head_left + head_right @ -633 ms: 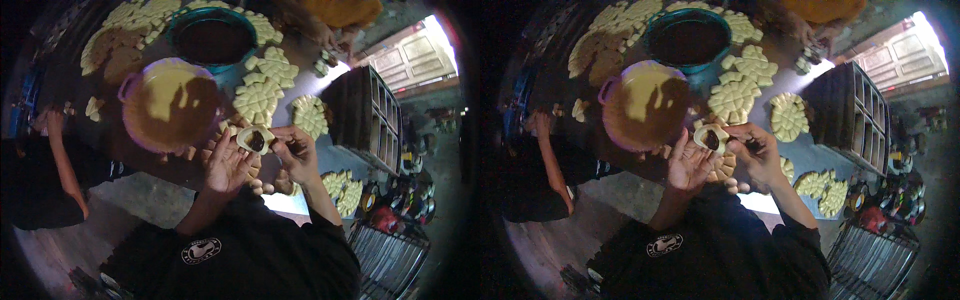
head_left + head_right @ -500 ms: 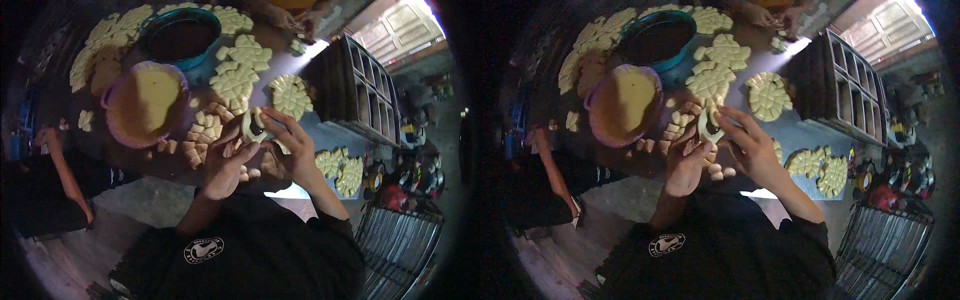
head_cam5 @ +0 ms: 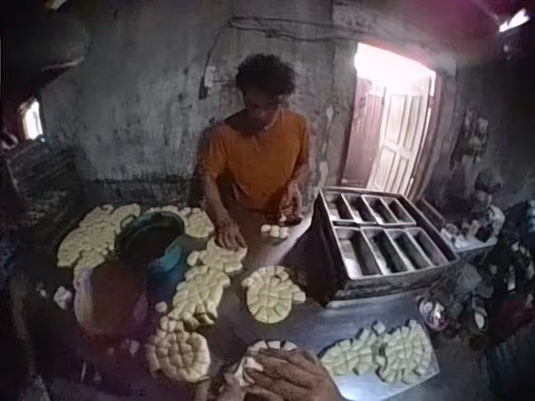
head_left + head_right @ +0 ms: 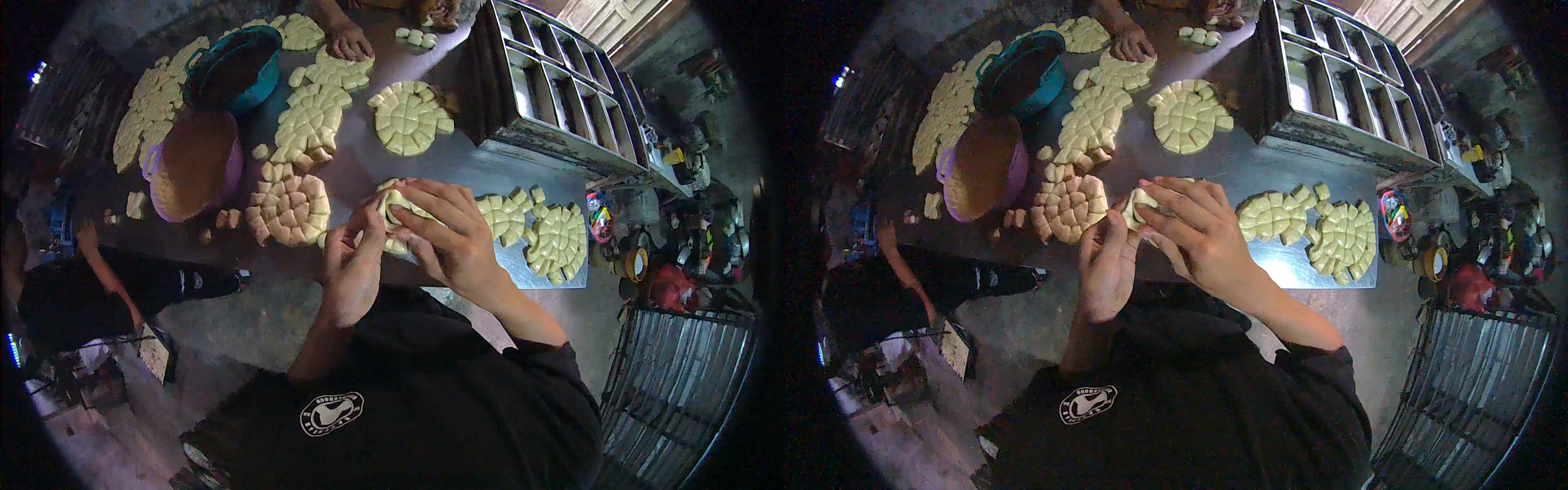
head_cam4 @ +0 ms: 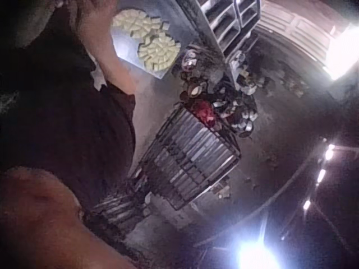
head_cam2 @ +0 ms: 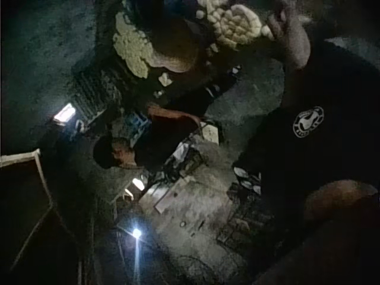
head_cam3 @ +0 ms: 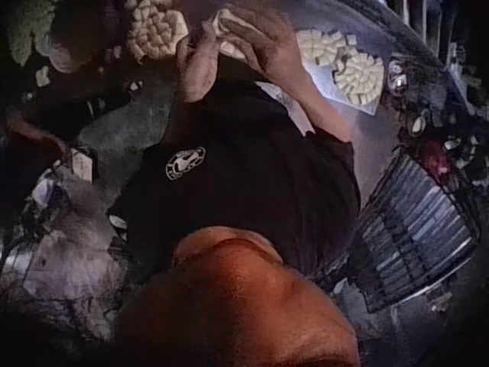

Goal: The person prepares bread dough by hand, filling small pieces of dough with a dark substance from a container and placing them into metal baking tins.

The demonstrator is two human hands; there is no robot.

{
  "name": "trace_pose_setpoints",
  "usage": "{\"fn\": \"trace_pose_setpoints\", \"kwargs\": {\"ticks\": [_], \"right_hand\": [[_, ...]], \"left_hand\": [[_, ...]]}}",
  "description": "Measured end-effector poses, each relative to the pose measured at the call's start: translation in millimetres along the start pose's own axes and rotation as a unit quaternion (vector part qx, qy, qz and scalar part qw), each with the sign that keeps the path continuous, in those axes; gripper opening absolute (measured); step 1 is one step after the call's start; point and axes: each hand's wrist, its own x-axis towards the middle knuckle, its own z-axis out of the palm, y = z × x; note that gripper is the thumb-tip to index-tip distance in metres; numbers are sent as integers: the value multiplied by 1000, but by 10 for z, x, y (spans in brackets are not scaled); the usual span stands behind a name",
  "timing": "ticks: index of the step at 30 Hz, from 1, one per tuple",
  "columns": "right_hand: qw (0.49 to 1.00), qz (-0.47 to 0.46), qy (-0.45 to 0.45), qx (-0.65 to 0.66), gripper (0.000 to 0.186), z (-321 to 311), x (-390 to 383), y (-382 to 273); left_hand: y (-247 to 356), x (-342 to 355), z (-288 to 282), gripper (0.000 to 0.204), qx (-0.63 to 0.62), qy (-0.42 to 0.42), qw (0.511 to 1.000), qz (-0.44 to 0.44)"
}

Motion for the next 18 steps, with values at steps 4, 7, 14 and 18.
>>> {"fn": "trace_pose_setpoints", "kwargs": {"ticks": [4,7,14,18], "right_hand": [[962,113,85,233,26,-9,-302,127],[865,236,158,414,25,47,-481,69],[994,-97,8,-54,27,-190,-531,-19],[992,-126,3,24,43,-130,-454,43]], "left_hand": [[-121,-119,150,40,196,-64,975,79],[-223,-222,232,44,219,-25,973,71],[-351,-271,226,42,-83,57,994,-29],[-330,-303,88,29,-64,6,997,-45]]}}
